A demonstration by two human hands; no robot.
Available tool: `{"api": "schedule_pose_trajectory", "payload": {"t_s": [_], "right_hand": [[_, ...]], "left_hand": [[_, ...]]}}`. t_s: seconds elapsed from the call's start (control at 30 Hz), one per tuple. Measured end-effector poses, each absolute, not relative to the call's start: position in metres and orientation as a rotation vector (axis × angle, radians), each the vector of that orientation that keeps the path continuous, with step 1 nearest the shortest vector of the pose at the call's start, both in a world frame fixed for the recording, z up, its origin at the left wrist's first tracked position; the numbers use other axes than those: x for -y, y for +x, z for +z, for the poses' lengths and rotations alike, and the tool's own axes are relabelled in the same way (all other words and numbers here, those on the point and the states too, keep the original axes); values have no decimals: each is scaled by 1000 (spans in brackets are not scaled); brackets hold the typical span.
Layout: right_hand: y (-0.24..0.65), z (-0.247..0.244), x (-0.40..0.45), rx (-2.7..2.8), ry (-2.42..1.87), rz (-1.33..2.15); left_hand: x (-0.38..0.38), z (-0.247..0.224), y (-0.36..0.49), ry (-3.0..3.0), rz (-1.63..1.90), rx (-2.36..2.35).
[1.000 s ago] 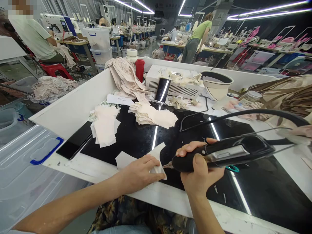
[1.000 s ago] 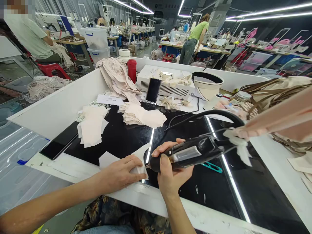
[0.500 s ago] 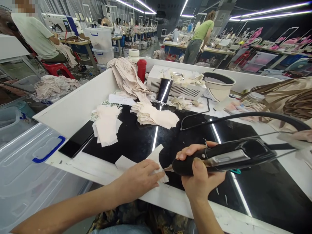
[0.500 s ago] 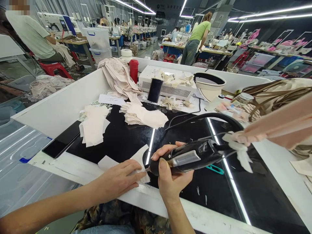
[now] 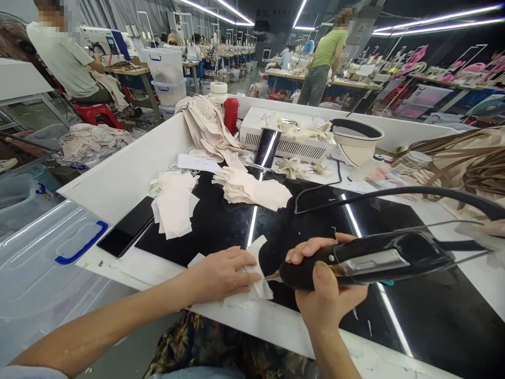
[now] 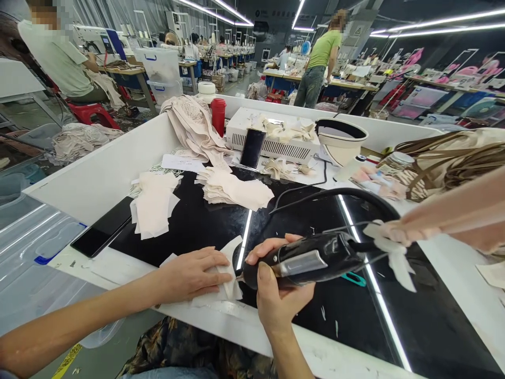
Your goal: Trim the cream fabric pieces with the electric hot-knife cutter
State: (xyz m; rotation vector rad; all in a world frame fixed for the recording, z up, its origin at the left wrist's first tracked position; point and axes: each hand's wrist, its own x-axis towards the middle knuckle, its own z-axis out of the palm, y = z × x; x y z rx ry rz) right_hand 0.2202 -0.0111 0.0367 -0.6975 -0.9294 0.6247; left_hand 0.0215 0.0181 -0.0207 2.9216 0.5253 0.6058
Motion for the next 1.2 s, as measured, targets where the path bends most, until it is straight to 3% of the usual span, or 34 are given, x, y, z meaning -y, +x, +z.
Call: {"api": "schedule_pose_trajectory", "payload": {"t_s": [0.77,1.2], "right_hand": [[210,39,-9,872,-653,647],[212,34,-2,924,-688,667]], "left_hand": [[-14,-24,24,2886,614,-559],[17,-7,37,2894,659,-810]]}}
